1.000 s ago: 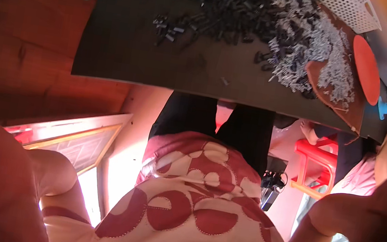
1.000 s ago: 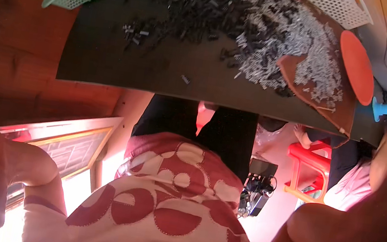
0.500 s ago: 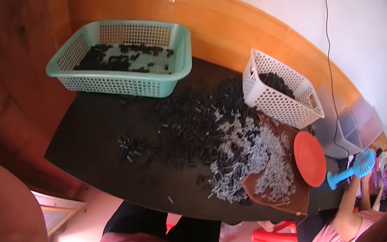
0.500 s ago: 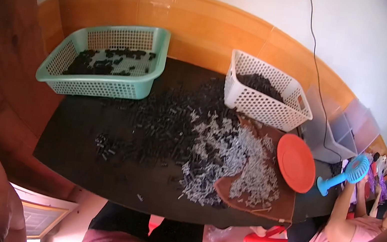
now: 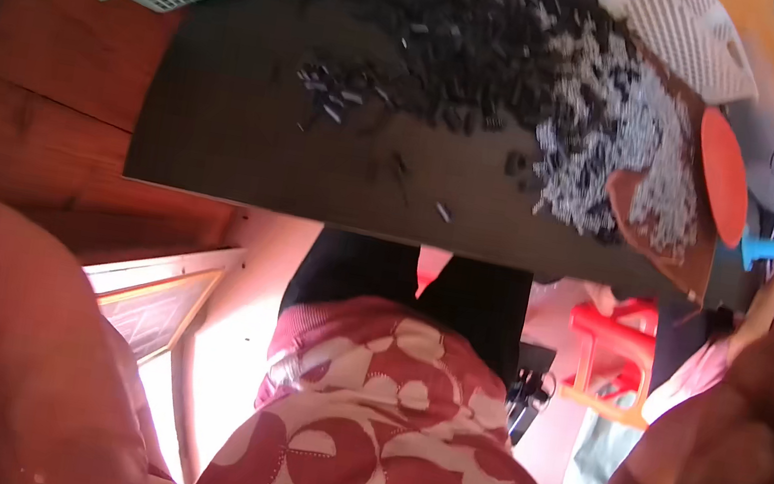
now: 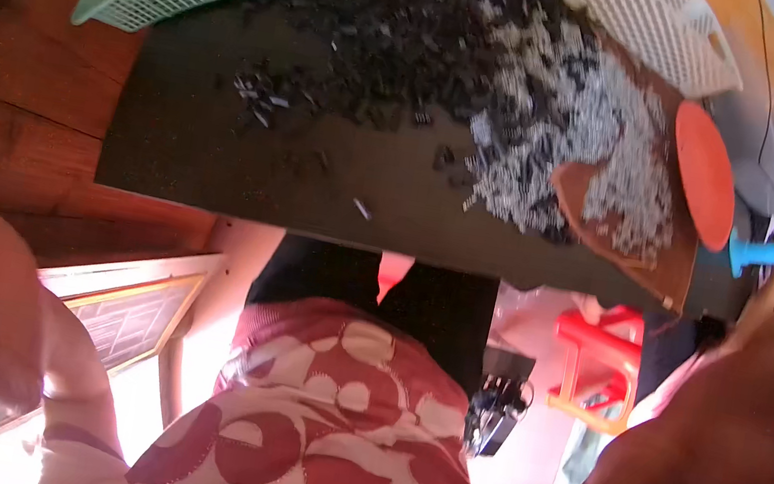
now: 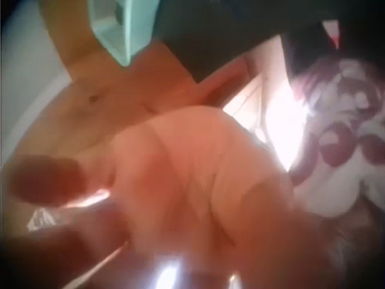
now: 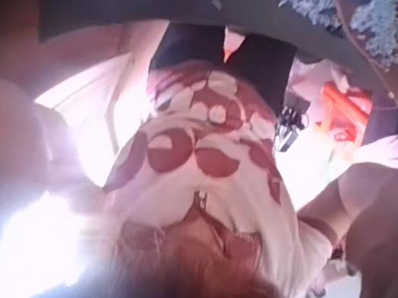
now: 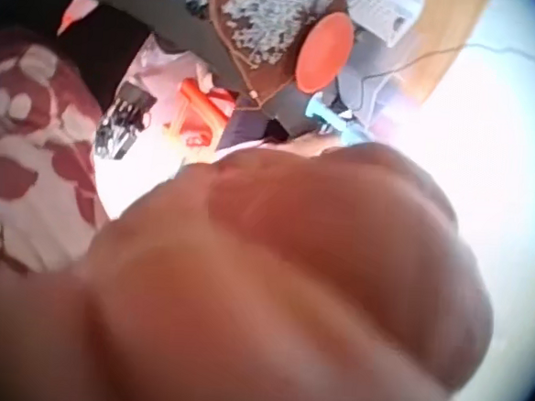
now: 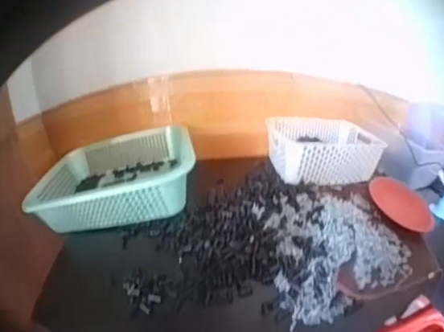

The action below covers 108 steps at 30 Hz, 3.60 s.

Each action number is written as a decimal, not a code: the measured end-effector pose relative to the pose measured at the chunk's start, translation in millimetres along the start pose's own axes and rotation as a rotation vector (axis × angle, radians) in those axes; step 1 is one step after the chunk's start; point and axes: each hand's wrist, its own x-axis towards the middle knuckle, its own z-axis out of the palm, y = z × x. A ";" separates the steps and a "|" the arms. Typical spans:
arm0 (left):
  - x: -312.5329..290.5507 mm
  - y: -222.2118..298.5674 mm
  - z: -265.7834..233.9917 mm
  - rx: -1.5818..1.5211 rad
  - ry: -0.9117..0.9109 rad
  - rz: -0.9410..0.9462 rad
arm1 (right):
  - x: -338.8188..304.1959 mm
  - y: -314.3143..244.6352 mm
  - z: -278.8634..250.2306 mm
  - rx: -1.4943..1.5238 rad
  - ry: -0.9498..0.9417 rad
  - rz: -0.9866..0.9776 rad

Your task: Assembling small black plastic tubes with tiny silver pins.

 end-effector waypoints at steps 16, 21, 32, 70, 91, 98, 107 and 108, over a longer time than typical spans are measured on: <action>-41.4 -57.7 -7.6 0.224 -0.060 -0.181 | 191.2 -135.6 384.0 0.063 -0.242 -0.569; -10.8 -84.0 -22.3 0.384 -0.201 -0.178 | 199.1 -108.0 382.6 -0.006 -0.308 -0.533; 111.6 -193.3 -38.7 0.947 -0.217 0.372 | 209.2 -72.0 352.3 0.060 -0.182 -0.561; 155.7 -187.2 -68.1 0.653 -0.391 0.069 | 245.9 -33.8 416.9 -0.331 -0.197 -0.102; 124.8 -195.0 -46.3 0.759 -0.310 0.169 | 222.9 -16.3 384.9 -0.412 -0.139 -0.185; 114.7 -198.7 -43.1 0.884 -0.281 0.270 | 222.0 -18.8 378.2 -0.364 -0.104 -0.218; 27.0 -124.1 -7.8 0.536 -0.525 0.136 | 221.9 -20.1 357.2 -0.206 -0.106 -0.321; 21.1 -117.8 -3.2 0.520 -0.559 0.135 | 222.7 -21.2 352.3 -0.187 -0.139 -0.309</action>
